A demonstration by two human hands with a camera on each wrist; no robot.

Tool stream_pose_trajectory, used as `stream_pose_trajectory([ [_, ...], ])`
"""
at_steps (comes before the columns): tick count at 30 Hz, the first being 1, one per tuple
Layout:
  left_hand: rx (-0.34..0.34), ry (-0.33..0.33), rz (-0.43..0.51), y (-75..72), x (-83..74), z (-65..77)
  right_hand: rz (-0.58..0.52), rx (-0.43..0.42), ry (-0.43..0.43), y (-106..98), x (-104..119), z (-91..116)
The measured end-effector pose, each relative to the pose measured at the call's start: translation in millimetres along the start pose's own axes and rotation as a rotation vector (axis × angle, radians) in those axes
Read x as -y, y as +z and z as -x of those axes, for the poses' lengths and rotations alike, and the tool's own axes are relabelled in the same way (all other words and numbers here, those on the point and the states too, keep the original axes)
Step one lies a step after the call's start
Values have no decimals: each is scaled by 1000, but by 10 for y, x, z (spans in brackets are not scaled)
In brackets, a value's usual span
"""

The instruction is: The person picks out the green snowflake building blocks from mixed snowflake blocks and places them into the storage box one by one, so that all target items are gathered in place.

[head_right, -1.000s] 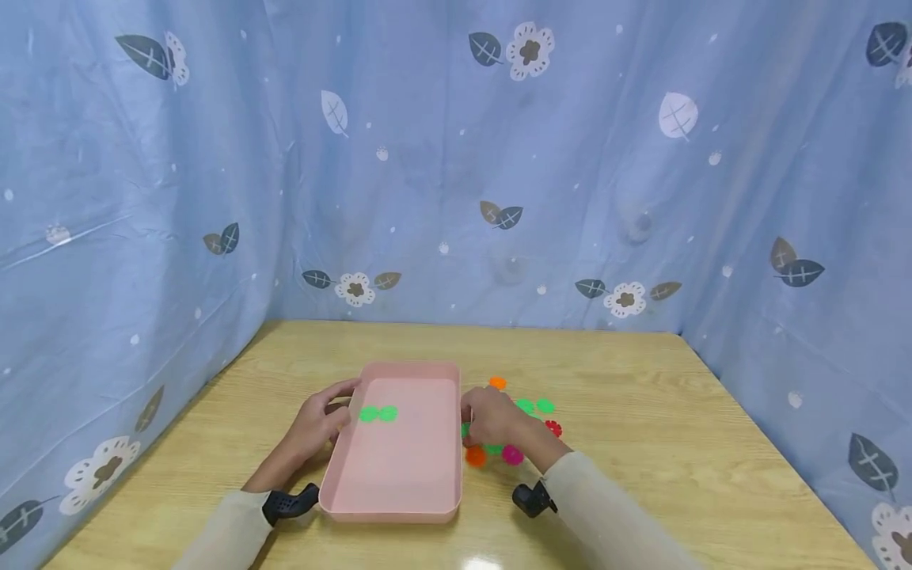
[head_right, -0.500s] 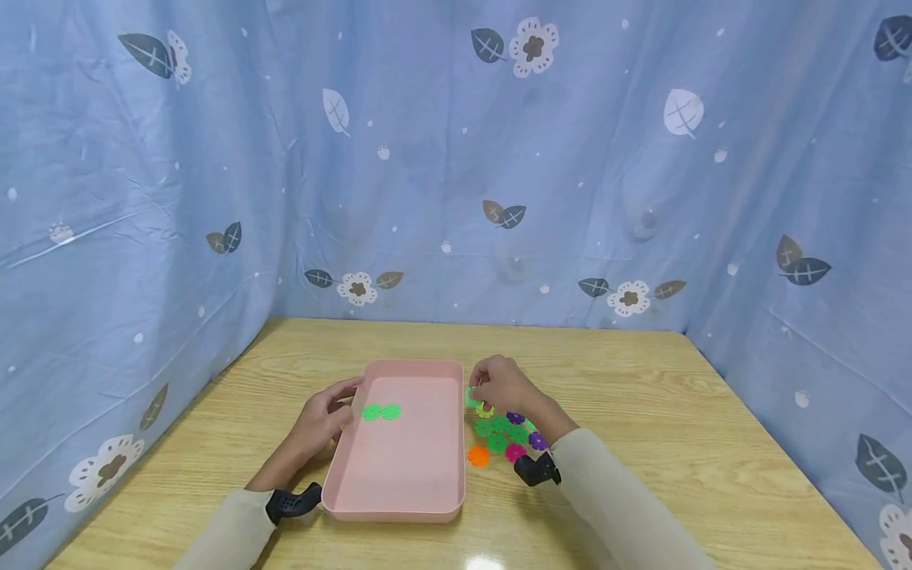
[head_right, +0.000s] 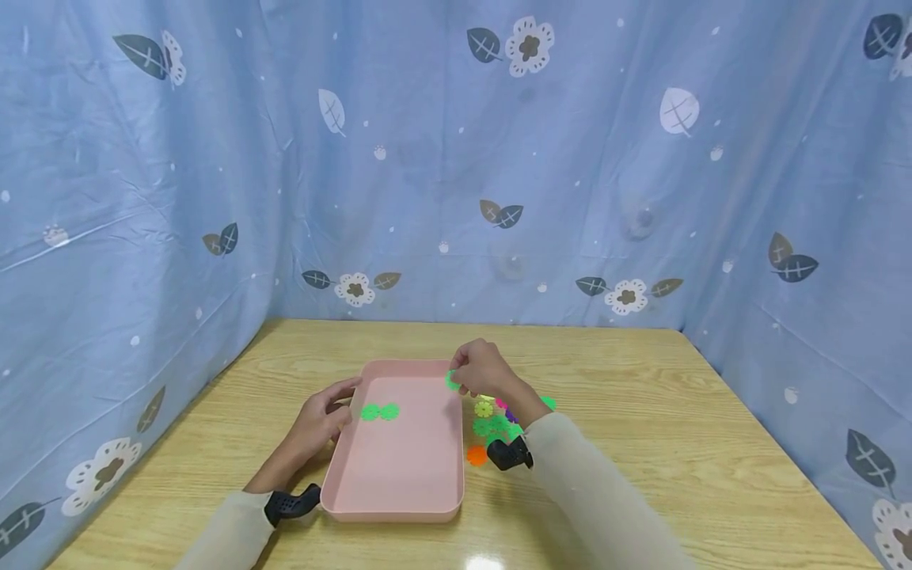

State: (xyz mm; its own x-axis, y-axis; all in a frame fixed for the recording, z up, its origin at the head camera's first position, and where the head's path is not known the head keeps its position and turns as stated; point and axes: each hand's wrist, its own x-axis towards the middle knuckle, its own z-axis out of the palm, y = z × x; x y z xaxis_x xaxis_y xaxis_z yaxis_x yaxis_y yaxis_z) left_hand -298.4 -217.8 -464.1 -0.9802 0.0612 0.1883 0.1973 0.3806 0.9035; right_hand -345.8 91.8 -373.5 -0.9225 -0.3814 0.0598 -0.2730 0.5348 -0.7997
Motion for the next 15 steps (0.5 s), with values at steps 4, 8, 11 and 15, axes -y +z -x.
stream_pose_trajectory([
  [4,-2,5,13,6,1,0,5,-74,10,118,23,-39],
  [8,5,2,27,10,-8,12,-15,-114,33,242,27,-73],
  [11,12,0,25,4,-13,16,-14,-117,45,339,28,-123],
  [15,3,4,18,8,-17,10,19,-95,40,435,73,-184],
])
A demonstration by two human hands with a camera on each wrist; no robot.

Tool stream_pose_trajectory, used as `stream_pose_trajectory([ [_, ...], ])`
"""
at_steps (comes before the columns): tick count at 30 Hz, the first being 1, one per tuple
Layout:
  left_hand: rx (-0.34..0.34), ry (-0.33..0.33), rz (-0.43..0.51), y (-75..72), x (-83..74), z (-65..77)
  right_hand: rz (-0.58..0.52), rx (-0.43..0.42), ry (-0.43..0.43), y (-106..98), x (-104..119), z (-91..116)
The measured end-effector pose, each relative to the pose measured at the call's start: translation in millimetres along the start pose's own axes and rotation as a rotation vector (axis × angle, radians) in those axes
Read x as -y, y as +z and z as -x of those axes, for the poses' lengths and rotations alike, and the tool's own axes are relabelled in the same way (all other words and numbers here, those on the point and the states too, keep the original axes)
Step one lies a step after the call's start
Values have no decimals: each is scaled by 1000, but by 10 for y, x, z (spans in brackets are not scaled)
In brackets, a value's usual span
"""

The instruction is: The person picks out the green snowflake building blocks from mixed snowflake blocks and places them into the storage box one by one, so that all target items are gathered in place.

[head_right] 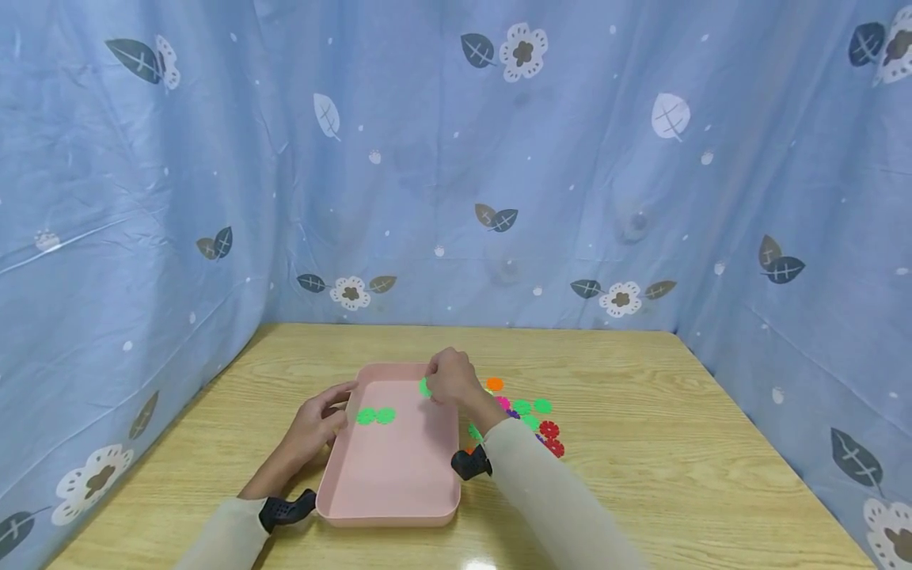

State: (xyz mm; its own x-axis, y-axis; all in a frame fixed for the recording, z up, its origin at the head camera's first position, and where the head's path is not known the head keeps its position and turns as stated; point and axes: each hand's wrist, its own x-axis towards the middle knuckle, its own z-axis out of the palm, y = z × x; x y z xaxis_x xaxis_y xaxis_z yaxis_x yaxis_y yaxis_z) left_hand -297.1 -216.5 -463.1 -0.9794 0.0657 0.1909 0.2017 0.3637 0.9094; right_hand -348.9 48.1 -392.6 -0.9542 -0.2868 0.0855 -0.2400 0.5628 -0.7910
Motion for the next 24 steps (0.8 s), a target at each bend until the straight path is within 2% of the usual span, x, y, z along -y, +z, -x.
stream_pose_trajectory([
  [8,11,22,15,20,-8,-4,79,32,51,130,88,-37],
  [17,-1,11,25,32,36,-34,84,70,92,248,63,-45],
  [20,-1,9,18,24,41,-33,106,83,87,288,43,-60],
  [24,4,13,11,-3,16,-13,226,80,27,345,42,-87],
])
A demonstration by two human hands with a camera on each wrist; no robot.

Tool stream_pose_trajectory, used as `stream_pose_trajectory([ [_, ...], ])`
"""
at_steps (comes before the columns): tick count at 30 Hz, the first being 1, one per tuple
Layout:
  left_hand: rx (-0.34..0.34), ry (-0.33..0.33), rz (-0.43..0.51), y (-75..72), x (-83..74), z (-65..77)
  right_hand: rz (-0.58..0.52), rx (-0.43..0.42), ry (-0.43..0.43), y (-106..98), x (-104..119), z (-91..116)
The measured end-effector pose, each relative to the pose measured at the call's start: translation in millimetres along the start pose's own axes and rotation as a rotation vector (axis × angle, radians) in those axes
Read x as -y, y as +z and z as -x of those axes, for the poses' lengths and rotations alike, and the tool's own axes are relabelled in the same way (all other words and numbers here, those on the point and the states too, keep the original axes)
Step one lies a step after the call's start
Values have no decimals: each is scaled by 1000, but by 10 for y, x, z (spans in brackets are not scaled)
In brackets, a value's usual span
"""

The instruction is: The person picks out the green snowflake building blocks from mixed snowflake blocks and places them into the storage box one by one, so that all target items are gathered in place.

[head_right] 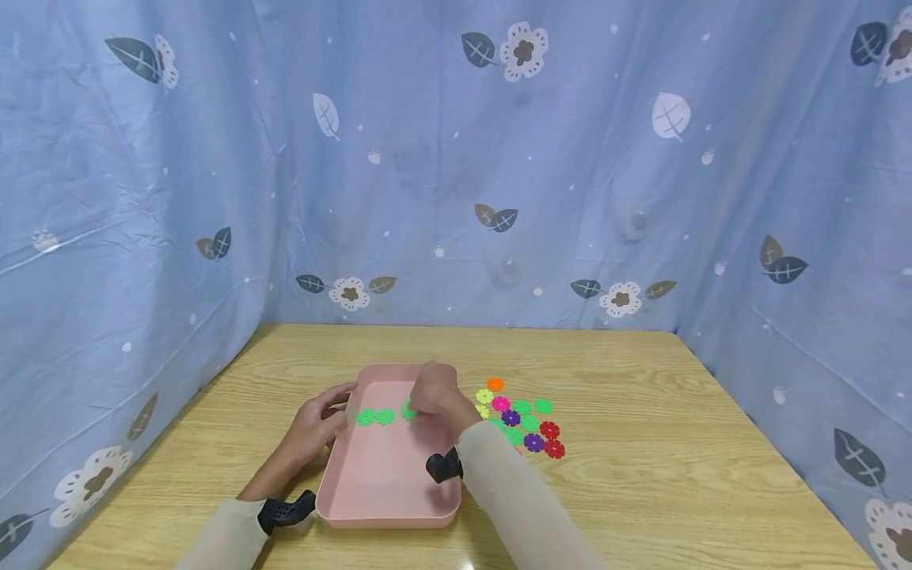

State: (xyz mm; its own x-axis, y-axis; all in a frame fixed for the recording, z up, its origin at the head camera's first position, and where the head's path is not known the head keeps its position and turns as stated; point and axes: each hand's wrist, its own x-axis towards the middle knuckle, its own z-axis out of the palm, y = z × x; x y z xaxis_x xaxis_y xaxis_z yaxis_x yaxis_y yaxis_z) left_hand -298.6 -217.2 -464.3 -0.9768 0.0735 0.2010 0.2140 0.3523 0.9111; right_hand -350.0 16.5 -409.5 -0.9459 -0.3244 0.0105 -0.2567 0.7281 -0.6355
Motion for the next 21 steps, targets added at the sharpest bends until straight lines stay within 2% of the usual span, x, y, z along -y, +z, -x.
stream_pose_trajectory([
  [5,9,14,7,-17,-18,15,221,-55,-23,80,28,-17],
  [8,6,16,2,-11,-1,5,299,-98,-29,130,28,-9],
  [12,-4,9,-14,-6,8,10,253,-134,-23,182,22,10],
  [14,-7,4,-21,-7,5,16,180,-129,-12,201,13,11],
  [21,-2,18,-13,18,22,-2,25,-58,15,177,-36,11],
])
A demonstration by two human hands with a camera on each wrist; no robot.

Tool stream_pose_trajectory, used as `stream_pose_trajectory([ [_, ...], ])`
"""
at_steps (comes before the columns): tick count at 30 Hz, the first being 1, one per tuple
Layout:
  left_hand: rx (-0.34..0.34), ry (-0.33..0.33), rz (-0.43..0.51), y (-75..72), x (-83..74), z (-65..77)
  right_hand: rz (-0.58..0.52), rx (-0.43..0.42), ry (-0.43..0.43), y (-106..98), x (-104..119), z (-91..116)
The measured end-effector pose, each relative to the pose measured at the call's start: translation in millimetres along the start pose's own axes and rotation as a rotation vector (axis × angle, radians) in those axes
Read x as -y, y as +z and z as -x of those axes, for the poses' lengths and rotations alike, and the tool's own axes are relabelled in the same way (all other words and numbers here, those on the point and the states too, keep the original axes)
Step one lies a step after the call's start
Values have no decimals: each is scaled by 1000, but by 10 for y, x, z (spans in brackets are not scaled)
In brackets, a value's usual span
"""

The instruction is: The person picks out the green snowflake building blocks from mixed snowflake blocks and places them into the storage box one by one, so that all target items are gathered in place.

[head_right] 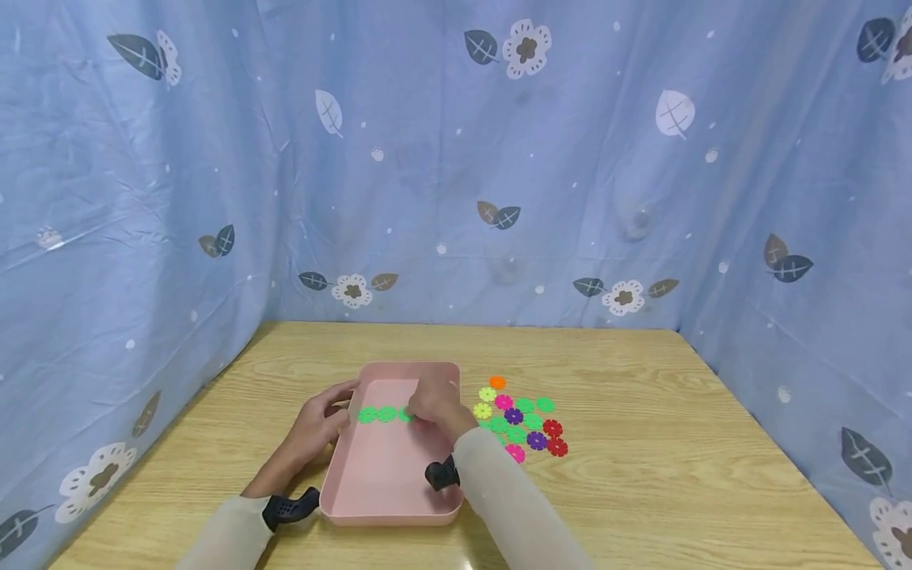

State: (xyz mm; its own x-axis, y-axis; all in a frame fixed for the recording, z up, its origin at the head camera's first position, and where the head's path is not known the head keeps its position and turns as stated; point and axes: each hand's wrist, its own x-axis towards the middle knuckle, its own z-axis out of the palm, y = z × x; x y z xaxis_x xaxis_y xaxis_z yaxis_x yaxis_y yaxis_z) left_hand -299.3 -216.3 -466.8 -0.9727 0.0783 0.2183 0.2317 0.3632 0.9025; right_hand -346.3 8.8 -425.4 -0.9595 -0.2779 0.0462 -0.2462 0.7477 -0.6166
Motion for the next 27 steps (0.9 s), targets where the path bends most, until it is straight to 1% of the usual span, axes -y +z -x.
stream_pose_trajectory([
  [3,18,16,14,16,8,-9,-53,33,37,-45,-8,10],
  [6,23,27,15,7,7,-12,-93,53,31,-83,-2,14],
  [8,22,26,19,-11,0,-11,-56,56,0,-111,9,14],
  [11,32,17,20,-33,-10,-6,-38,74,-29,-177,21,16],
  [12,34,6,21,-35,-23,-4,-39,82,-31,-210,24,21],
  [13,42,2,26,-45,-83,16,-35,88,-32,-246,28,27],
  [18,48,-3,36,-45,-98,15,-85,137,-15,-488,29,66],
  [19,49,5,38,-49,-89,15,-81,141,-10,-533,18,70],
  [20,45,7,36,-44,-33,-2,-82,145,-7,-577,3,72],
  [25,36,13,35,-46,-9,9,-64,129,28,-722,-118,81],
  [27,28,9,34,-40,1,20,-42,122,33,-760,-174,99],
])
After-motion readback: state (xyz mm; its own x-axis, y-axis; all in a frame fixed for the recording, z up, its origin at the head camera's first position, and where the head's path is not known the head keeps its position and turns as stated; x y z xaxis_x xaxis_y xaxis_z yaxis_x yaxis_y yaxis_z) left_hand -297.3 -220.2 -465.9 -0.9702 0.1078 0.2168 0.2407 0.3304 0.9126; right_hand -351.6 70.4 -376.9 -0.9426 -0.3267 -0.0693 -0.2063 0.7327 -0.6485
